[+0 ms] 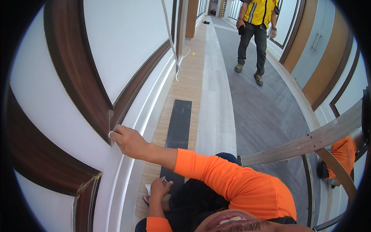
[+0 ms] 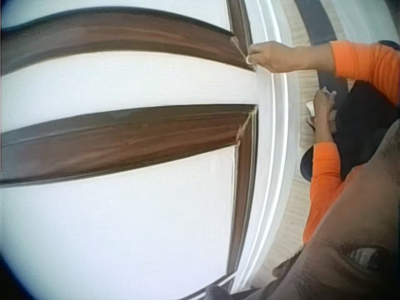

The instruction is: The person sits on the floor and uses a small tool to apply gold leaf to the edges of a decorative wall trim. They repeatedly scrape and wipe the trim with a cloth to smooth the material.

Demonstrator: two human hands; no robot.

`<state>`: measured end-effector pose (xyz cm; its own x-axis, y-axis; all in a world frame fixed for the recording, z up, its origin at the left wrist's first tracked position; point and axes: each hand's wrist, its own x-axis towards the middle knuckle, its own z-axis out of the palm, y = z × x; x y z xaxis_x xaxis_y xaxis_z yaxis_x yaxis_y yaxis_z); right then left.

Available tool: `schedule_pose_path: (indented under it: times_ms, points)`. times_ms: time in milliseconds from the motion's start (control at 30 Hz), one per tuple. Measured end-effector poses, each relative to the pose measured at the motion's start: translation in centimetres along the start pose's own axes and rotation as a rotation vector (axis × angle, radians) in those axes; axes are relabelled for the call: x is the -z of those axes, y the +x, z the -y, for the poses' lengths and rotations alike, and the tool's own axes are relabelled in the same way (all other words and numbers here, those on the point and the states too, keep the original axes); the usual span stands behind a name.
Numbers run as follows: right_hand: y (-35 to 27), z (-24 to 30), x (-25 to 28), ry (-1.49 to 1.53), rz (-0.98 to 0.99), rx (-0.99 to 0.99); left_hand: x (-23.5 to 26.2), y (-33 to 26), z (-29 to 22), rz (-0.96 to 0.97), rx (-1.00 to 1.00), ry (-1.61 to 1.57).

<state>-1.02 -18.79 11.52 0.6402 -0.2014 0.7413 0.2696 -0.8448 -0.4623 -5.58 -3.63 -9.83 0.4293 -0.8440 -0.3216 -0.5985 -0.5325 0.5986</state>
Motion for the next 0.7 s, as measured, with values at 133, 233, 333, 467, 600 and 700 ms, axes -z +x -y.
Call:
schedule_pose_path:
  times_ms: [133, 233, 333, 467, 600, 700]
  points:
    - [0.8, -1.6, 0.8, -0.19, -0.032, 0.036, 0.1, 0.0, -0.3, 0.007, 0.004, 0.017]
    - [1.1, -1.3, 1.2, -0.012, -0.123, -0.059, 0.7, -0.3, -1.3, 0.03, 0.022, 0.01]
    - [0.3, 0.3, -0.5, 0.102, -0.167, 0.032, 0.4, -0.2, -0.7, 0.045, 0.024, 0.014]
    - [0.1, -0.6, -0.4, 0.005, -0.092, 0.071, -0.1, 0.0, 0.4, 0.027, -0.007, 0.026]
    - [0.1, -0.4, -0.7, 0.04, -0.056, 0.003, 0.1, -0.1, -0.5, 0.069, 0.045, 0.012]
    - [-0.2, -1.0, -0.2, -0.011, -0.049, 0.059, -0.2, 0.1, -0.3, 0.053, 0.008, 0.015]
